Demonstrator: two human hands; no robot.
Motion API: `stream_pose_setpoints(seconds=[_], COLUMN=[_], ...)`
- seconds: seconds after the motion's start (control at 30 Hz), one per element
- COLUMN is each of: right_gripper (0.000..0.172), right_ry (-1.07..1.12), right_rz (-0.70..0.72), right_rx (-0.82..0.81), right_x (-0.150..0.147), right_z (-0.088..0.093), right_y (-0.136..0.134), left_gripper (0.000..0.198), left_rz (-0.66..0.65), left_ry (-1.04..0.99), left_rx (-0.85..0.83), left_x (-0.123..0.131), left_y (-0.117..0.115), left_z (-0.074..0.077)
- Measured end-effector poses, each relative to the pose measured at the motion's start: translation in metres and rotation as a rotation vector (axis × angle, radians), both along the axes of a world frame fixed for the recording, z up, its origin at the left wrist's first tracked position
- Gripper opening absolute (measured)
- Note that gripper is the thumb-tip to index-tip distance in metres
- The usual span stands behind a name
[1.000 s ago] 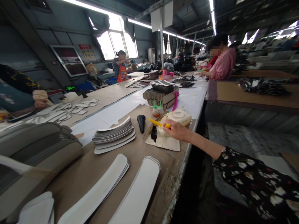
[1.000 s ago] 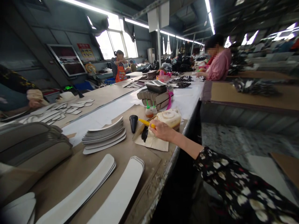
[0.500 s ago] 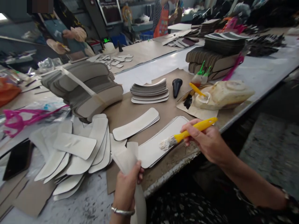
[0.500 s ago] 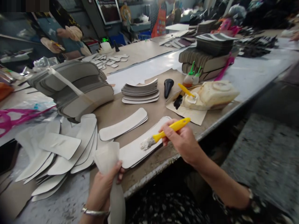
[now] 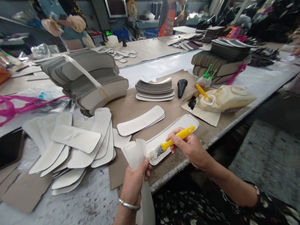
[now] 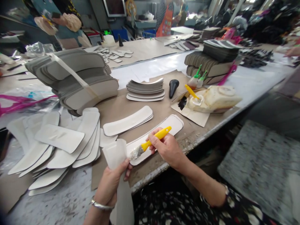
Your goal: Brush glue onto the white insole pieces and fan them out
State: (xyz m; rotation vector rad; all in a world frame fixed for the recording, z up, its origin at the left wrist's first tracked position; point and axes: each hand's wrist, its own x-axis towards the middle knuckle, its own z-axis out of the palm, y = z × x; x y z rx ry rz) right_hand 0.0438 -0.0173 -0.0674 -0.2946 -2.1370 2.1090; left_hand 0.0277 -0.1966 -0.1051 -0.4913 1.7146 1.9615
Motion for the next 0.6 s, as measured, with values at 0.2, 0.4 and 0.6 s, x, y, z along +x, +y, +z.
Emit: stream_pose_setpoints(seconds=[0.2, 0.4, 0.6], right_gripper=[0.020, 0.016, 0.008], right_ry=[0.020, 0.103, 0.259], right_rz=[-0.104, -0.240, -0.276], right_rx=[0.348, 0.743, 1.001], right_x=[0.002, 0.010, 0.014], right_z=[-0.008, 0.001, 0.010], right_y=[0.024, 0.065, 0.082], left_gripper=[0.031, 0.034, 0.040], left_rz=[0.015, 0.099, 0.122], left_ry=[0.051, -0.003, 0.012], left_rx=[-0.055, -0.155, -0.251], left_x=[0.003, 0.006, 0.006], left_y=[0.001, 0.006, 0.011], left_z=[0.002, 0.004, 0.004])
